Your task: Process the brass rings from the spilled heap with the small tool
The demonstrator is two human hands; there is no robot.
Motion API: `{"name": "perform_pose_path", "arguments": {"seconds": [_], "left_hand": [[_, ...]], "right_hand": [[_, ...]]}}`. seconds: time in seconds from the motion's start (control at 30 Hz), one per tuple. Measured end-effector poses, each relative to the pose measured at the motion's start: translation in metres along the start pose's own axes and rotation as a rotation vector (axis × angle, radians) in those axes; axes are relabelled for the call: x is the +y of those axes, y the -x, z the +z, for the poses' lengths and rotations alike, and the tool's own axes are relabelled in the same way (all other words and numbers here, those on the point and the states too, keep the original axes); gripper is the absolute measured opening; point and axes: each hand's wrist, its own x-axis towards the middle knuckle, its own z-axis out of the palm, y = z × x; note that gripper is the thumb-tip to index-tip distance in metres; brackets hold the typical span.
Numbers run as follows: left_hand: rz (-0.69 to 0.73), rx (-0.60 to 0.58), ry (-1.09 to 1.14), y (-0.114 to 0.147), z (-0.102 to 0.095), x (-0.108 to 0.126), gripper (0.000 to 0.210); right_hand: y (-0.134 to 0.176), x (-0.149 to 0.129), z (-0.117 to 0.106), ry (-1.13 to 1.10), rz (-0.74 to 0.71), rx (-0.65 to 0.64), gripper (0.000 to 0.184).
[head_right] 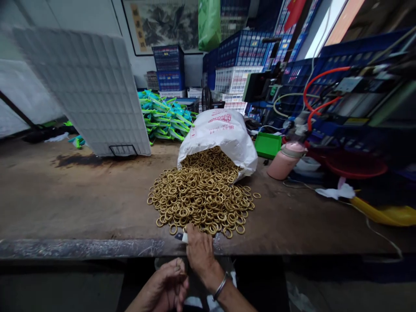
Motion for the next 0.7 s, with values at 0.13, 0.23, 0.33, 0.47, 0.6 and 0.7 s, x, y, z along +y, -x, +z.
{"name": "perform_pose_path", "arguments": {"seconds": [0.13,0.23,0.33,0.47,0.6,0.7], "left_hand": [[-0.035,-0.054,0.096,-0.006,-0.006,0.003,0.011],[-0.094,0.002,0.194,-0.010,-0.007,0.003,0.010],[-0.068,0.080,0.211,-0.011,-0.003,0.007,0.023],[0.113,0.126,0.057,-0.013,0.009,0.024,0.020],[0.218,0.211,-0.149,-0.022,0.018,0.042,0.024],[0.300,0.294,-0.319,-0.031,0.020,0.045,0.034]], "right_hand": [[-0.003,0.001,0.001,-0.031,0.018,0.009,0.036],[-0.005,0.007,0.001,-0.099,-0.005,0.046,0.034],[-0.008,0.018,-0.001,-0.224,-0.043,0.070,0.031],[-0.013,0.034,-0.008,-0.513,-0.011,0.069,0.015],[-0.012,0.043,-0.018,-0.759,0.016,0.046,0.020],[-0.007,0.044,-0.025,-0.807,-0.027,-0.002,0.024]]}}
